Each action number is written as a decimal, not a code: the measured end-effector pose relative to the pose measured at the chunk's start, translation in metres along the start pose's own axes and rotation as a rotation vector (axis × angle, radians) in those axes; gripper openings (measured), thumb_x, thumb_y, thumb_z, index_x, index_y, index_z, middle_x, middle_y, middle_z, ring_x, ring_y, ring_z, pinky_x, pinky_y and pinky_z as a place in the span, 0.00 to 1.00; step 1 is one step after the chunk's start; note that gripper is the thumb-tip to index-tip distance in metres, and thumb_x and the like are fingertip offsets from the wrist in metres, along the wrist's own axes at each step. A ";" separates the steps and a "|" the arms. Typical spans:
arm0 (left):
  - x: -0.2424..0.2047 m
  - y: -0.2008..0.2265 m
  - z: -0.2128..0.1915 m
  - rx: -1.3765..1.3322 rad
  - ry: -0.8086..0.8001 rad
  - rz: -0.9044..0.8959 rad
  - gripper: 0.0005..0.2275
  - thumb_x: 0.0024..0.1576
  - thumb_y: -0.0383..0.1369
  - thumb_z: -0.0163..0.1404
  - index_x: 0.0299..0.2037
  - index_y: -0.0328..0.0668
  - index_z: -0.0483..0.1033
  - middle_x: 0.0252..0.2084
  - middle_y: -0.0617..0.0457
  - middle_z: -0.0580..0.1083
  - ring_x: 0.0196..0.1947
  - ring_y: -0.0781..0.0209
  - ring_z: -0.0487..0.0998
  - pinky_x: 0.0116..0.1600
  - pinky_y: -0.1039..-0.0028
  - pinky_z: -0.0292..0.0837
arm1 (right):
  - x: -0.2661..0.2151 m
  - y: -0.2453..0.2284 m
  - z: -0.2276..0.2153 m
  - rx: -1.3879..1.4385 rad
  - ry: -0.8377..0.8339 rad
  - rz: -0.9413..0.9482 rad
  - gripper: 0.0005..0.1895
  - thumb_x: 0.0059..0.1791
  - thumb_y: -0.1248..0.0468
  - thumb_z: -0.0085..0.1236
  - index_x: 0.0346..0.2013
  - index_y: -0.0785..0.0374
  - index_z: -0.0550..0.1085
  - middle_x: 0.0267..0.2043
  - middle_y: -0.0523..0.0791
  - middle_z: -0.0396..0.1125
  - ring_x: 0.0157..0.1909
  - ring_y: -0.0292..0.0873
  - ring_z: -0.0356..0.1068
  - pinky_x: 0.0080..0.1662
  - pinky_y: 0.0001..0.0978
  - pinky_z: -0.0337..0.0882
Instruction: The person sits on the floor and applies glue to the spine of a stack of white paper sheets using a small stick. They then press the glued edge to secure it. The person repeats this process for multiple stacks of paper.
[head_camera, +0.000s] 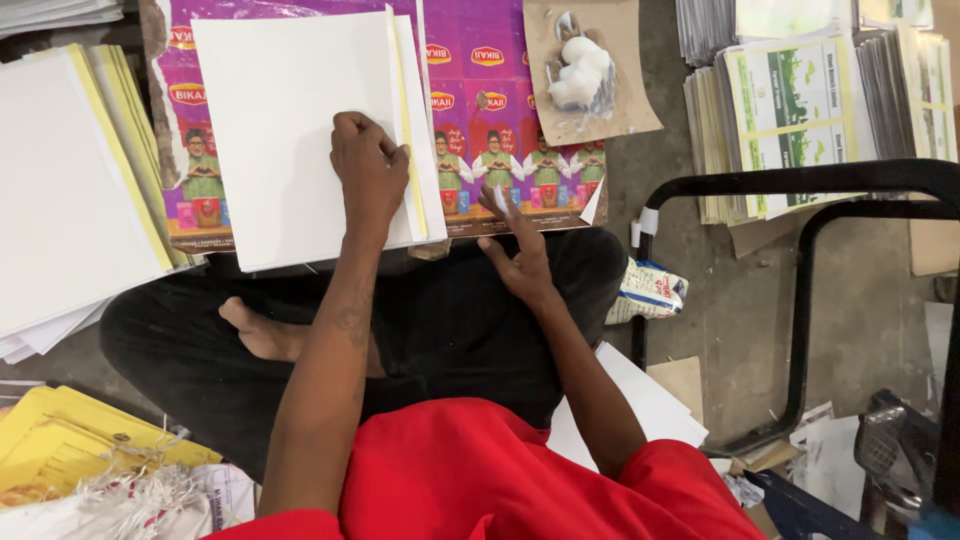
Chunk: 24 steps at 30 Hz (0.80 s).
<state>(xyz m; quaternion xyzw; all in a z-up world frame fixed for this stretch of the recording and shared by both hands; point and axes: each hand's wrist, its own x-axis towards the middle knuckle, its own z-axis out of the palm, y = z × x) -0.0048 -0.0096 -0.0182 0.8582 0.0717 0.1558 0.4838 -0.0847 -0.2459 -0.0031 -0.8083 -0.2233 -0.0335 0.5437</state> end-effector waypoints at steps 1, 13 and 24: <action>0.000 0.002 -0.002 -0.032 0.003 -0.008 0.14 0.49 0.23 0.64 0.30 0.38 0.67 0.50 0.46 0.63 0.51 0.49 0.68 0.54 0.58 0.65 | 0.005 0.001 0.000 -0.030 0.013 0.020 0.41 0.52 0.75 0.62 0.77 0.62 0.54 0.76 0.53 0.59 0.77 0.51 0.62 0.74 0.39 0.61; 0.006 0.014 -0.008 -0.001 -0.001 -0.095 0.22 0.46 0.21 0.66 0.44 0.38 0.63 0.53 0.43 0.61 0.53 0.44 0.68 0.52 0.55 0.66 | 0.170 0.065 0.054 -0.333 -0.027 0.019 0.70 0.38 0.59 0.83 0.78 0.62 0.38 0.82 0.56 0.33 0.83 0.59 0.29 0.79 0.56 0.41; 0.005 0.012 -0.007 -0.002 -0.022 -0.087 0.22 0.46 0.19 0.64 0.45 0.39 0.65 0.51 0.47 0.63 0.51 0.48 0.69 0.52 0.56 0.65 | 0.302 0.156 0.061 -0.620 -0.041 0.257 0.51 0.37 0.48 0.81 0.67 0.57 0.63 0.71 0.48 0.61 0.78 0.52 0.54 0.76 0.48 0.52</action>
